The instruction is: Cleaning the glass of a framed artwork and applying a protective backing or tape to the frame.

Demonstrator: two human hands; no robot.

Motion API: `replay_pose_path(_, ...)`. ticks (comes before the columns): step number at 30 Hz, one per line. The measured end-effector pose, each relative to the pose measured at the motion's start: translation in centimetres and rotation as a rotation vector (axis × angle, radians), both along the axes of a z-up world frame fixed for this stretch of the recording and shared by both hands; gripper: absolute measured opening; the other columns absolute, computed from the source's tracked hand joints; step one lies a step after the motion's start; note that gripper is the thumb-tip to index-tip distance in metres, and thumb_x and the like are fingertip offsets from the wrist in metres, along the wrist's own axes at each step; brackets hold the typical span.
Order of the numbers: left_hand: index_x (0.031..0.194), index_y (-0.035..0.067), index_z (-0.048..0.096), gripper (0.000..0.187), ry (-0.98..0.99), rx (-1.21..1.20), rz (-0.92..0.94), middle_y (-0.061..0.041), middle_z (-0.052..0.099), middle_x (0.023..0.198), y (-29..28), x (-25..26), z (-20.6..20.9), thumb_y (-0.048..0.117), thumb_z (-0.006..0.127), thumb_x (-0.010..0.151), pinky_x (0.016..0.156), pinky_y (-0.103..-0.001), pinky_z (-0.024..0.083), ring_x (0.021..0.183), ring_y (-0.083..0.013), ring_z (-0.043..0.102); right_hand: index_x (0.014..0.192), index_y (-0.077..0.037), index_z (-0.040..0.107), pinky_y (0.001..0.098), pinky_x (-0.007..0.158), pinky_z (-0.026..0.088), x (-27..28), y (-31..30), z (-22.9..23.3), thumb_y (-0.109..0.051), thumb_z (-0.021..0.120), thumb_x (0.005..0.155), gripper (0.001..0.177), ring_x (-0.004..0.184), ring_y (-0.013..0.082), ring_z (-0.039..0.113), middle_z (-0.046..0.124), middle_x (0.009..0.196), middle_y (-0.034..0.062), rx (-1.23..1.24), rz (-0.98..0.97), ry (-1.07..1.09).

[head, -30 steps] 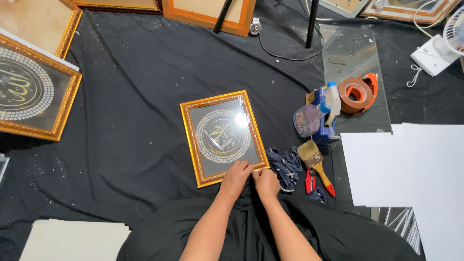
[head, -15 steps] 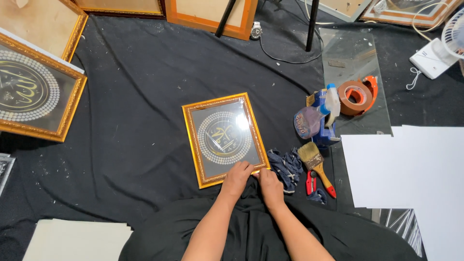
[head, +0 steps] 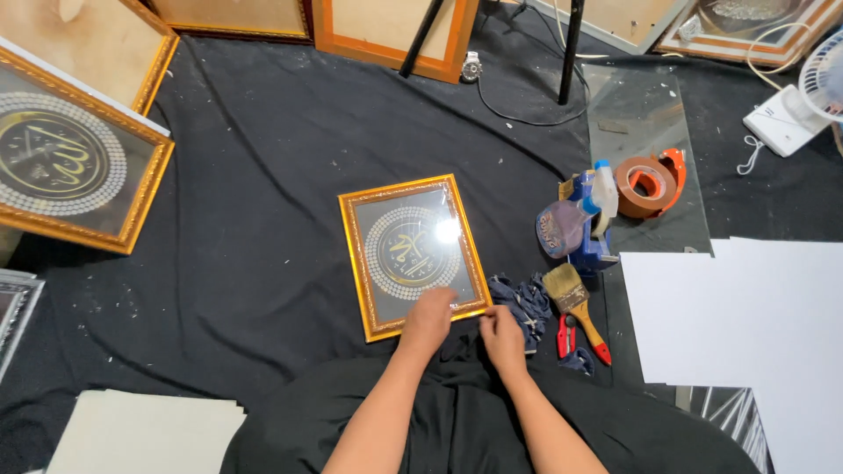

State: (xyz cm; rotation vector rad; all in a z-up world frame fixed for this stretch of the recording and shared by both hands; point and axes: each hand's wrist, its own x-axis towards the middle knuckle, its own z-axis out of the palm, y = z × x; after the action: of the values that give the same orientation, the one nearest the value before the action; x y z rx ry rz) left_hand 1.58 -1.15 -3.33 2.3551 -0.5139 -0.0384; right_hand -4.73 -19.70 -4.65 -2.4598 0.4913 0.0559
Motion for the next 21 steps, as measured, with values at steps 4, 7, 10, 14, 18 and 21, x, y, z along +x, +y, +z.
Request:
replay_pose_path(4, 0.12, 0.015, 0.072, 0.03, 0.042, -0.207, 0.483, -0.009, 0.07, 0.117, 5.5, 2.3, 5.1, 0.005, 0.06, 0.094, 0.101, -0.042, 0.051, 0.118, -0.031, 0.063, 0.116, -0.011, 0.066, 0.0412, 0.097, 0.051, 1.0, -0.1, 1.6, -0.019, 0.056, 0.102, 0.02, 0.11, 0.0354, 0.063, 0.064, 0.106, 0.0164, 0.094, -0.101, -0.204)
replay_pose_path(7, 0.116, 0.015, 0.073, 0.029, 0.056, -0.253, 0.857, -0.007, 0.07, 0.115, 11.3, 2.9, 5.0, 0.006, 0.064, 0.091, 0.1, -0.043, 0.051, 0.116, -0.0298, 0.064, 0.134, -0.002, 0.063, 0.0431, 0.109, 0.043, 1.5, -0.3, 1.2, -0.02, 0.053, 0.103, 0.037, 0.123, 0.038, 0.056, 0.058, 0.12, 0.0217, 0.286, -0.126, -0.148)
replay_pose_path(10, 0.141, 0.025, 0.061, 0.042, 0.662, -0.461, 1.129, -0.004, 0.061, 0.141, 13.8, 3.0, -0.7, 0.03, 0.052, 0.1, 0.109, -0.042, 0.048, 0.133, -0.0256, 0.056, 0.14, -0.009, 0.065, 0.0411, 0.114, 0.039, 1.8, -0.5, -0.4, -0.029, 0.056, 0.101, 0.045, 0.132, 0.0325, 0.052, 0.053, 0.132, 0.0159, 0.382, -0.133, -0.046)
replay_pose_path(14, 0.155, 0.014, 0.042, 0.068, 0.716, -0.086, 0.874, -0.014, 0.055, 0.149, 9.8, 2.0, -0.3, 0.028, 0.059, 0.091, 0.113, -0.047, 0.047, 0.134, -0.0338, 0.057, 0.144, -0.01, 0.062, 0.0417, 0.117, 0.039, 1.7, -0.1, 0.7, -0.036, 0.072, 0.09, 0.061, 0.136, 0.035, 0.051, 0.05, 0.141, 0.018, 0.466, -0.165, 0.029)
replay_pose_path(18, 0.159, 0.011, 0.028, 0.079, 0.69, 0.004, 0.859, -0.02, 0.047, 0.147, 8.8, 1.7, 3.3, 0.031, 0.06, 0.09, 0.114, -0.052, 0.045, 0.133, -0.0428, 0.056, 0.145, -0.008, 0.062, 0.0415, 0.118, 0.038, 1.7, 3.3, 9.7, -0.036, 0.075, 0.088, 0.065, 0.14, 0.0314, 0.05, 0.049, 0.148, 0.018, 0.741, -0.28, 0.121)
replay_pose_path(21, 0.158, 0.016, 0.034, 0.078, 0.711, -0.023, 0.921, -0.017, 0.051, 0.143, 10.8, 2.2, 2.4, 0.041, 0.057, 0.088, 0.108, -0.052, 0.047, 0.126, -0.0417, 0.061, 0.136, -0.004, 0.068, 0.0411, 0.108, 0.049, 1.2, 2.1, 8.3, -0.027, 0.074, 0.092, 0.051, 0.131, 0.0347, 0.058, 0.061, 0.138, 0.0243, 0.842, -0.376, 0.054)
